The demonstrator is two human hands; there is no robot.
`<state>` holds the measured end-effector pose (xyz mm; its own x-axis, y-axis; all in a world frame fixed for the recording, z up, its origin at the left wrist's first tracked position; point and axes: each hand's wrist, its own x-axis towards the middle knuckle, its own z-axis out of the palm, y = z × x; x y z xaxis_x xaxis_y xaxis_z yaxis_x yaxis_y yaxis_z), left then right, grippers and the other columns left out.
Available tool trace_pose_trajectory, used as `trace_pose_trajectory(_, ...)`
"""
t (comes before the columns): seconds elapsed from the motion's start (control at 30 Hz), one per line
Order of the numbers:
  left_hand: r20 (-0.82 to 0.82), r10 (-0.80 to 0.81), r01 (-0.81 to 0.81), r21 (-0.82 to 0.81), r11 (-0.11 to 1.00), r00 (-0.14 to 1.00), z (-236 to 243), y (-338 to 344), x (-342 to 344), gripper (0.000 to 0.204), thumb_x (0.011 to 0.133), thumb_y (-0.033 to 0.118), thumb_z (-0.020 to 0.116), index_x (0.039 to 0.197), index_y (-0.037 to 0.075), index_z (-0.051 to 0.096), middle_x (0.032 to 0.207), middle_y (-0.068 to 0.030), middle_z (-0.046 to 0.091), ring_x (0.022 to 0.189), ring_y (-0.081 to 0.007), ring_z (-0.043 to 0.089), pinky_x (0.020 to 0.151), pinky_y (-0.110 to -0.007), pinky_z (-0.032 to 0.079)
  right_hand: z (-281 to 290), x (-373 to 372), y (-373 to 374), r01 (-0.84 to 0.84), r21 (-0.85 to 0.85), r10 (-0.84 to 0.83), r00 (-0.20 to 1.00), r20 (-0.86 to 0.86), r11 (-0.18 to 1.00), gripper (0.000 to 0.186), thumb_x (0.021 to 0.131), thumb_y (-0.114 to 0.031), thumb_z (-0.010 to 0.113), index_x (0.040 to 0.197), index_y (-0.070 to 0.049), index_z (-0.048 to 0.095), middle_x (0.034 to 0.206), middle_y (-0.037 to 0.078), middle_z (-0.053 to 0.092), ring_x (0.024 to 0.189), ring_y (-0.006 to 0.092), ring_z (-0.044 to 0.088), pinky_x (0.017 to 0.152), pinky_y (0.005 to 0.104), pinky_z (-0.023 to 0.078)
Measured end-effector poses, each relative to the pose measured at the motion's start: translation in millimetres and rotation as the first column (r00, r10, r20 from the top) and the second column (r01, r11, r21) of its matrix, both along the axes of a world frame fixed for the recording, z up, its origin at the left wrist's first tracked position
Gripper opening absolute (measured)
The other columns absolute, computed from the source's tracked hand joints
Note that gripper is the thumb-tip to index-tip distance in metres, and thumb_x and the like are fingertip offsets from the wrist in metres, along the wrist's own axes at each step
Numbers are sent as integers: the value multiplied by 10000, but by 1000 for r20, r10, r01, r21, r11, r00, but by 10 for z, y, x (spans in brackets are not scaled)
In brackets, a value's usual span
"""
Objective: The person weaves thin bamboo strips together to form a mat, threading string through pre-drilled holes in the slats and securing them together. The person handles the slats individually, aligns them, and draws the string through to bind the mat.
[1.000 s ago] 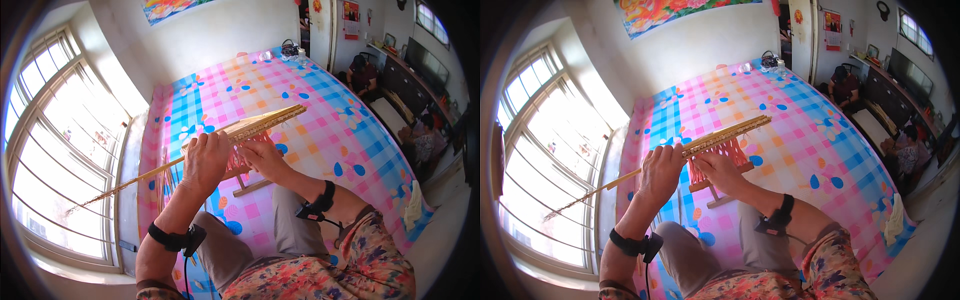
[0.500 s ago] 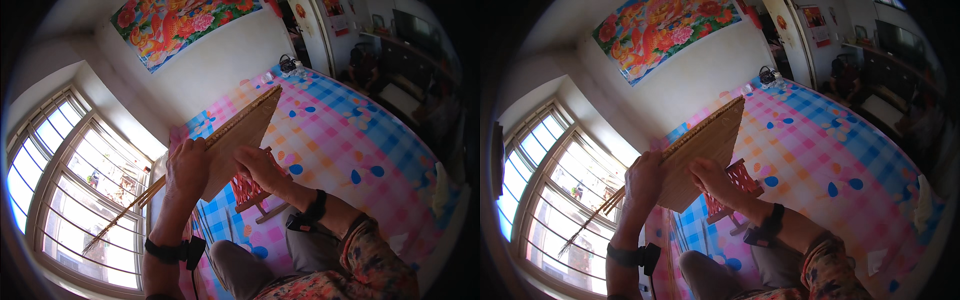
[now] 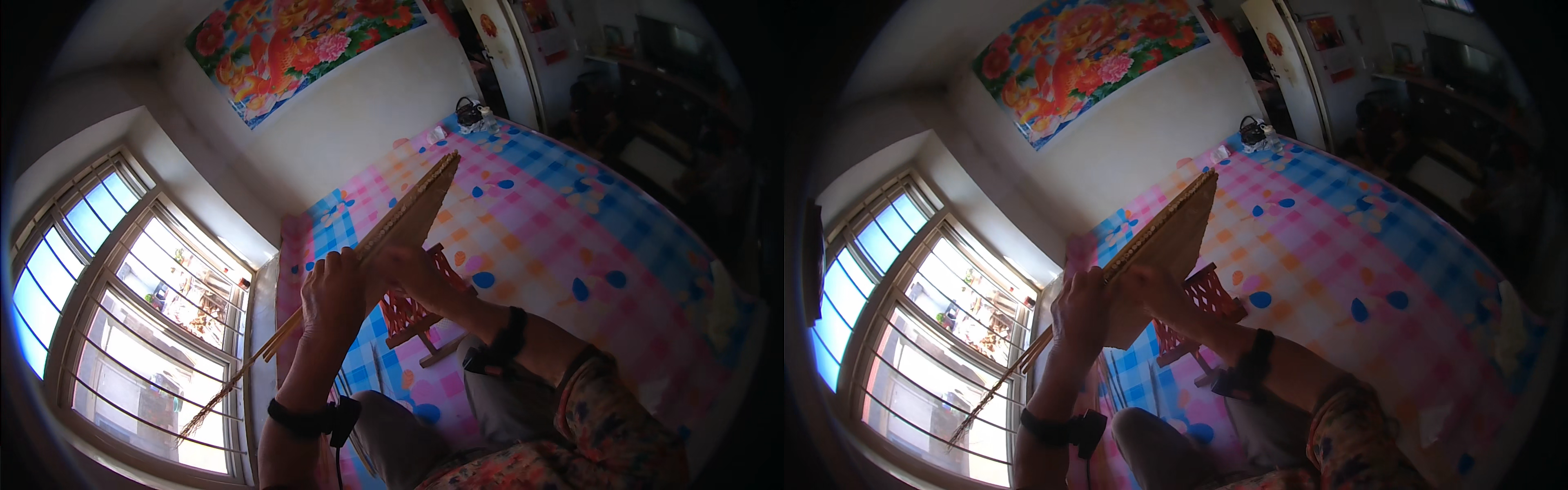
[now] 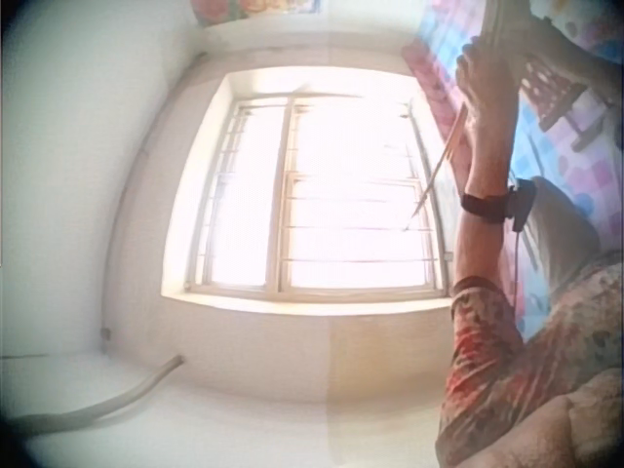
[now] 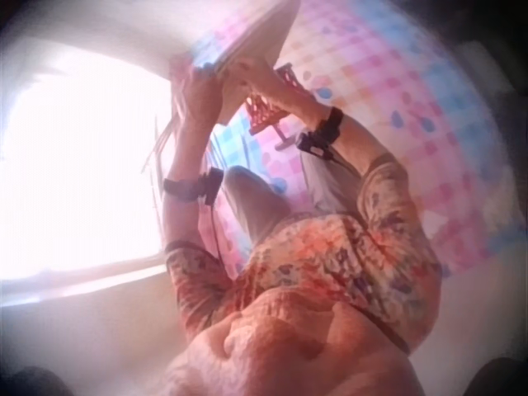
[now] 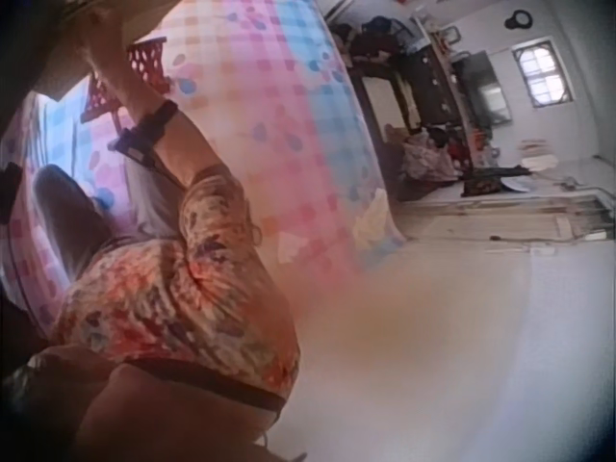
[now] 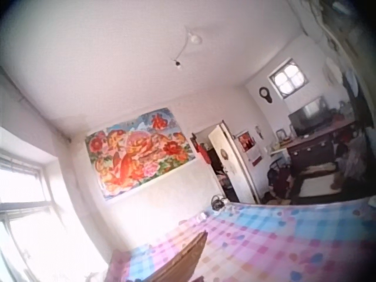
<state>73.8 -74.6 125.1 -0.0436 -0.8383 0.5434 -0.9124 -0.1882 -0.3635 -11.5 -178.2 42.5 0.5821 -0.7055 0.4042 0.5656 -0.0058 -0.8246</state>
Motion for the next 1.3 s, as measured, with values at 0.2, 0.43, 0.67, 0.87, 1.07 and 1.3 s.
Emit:
trace_pose_trajectory(0.2,-29,-57,58,26,998,998,-135,-13,-6,199,821,71,607,997,10,535,894,-135,570,863,-319,610,753,-432,506,-227,11,39,82,-113,-69,991,118,990,205,934,-192,554,781,-56,561,598,-38,447,517,42,416,436,226,326)
trace_pose_trajectory(0.43,-21,-35,33,-97,995,999,-306,-55,120,245,800,94,626,1008,15,525,906,-132,568,871,-296,608,756,-418,504,-652,-264,878,-94,-432,89,995,-32,897,206,928,-193,547,791,-41,567,587,-12,467,546,84,500,507,291,418)
trace_pose_trajectory(0.67,-119,-49,36,-111,993,992,-288,90,146,253,776,53,641,1000,41,525,897,-127,563,875,-311,602,759,-431,491,-685,-1711,750,-523,-543,16,730,-684,658,236,937,-195,585,766,-42,531,662,86,497,641,183,544,621,330,422)
trace_pose_trajectory(0.87,-118,-107,89,-145,985,987,-584,285,-228,310,810,88,627,1095,10,532,926,-110,524,809,-279,550,698,-406,439,-1537,-2970,648,-721,-328,-186,272,-944,610,188,924,-159,588,787,-32,568,741,106,545,688,259,567,673,349,461)
trace_pose_trajectory(1.07,-105,-186,174,-107,979,977,-911,498,-552,321,841,92,587,1133,-29,531,870,-98,505,771,-251,535,680,-378,414,-1053,-2710,366,-72,-679,-538,550,-638,731,354,890,-78,633,1227,-22,539,1164,134,587,1075,231,605,883,338,499)
trace_pose_trajectory(1.3,-111,-187,176,-103,979,976,-1120,642,-625,297,816,103,576,1086,-20,559,793,-69,478,722,-210,515,633,-355,395,-769,-1245,675,-75,-70,35,890,-455,995,278,963,-110,573,1216,6,553,1094,90,624,972,150,624,846,275,511)
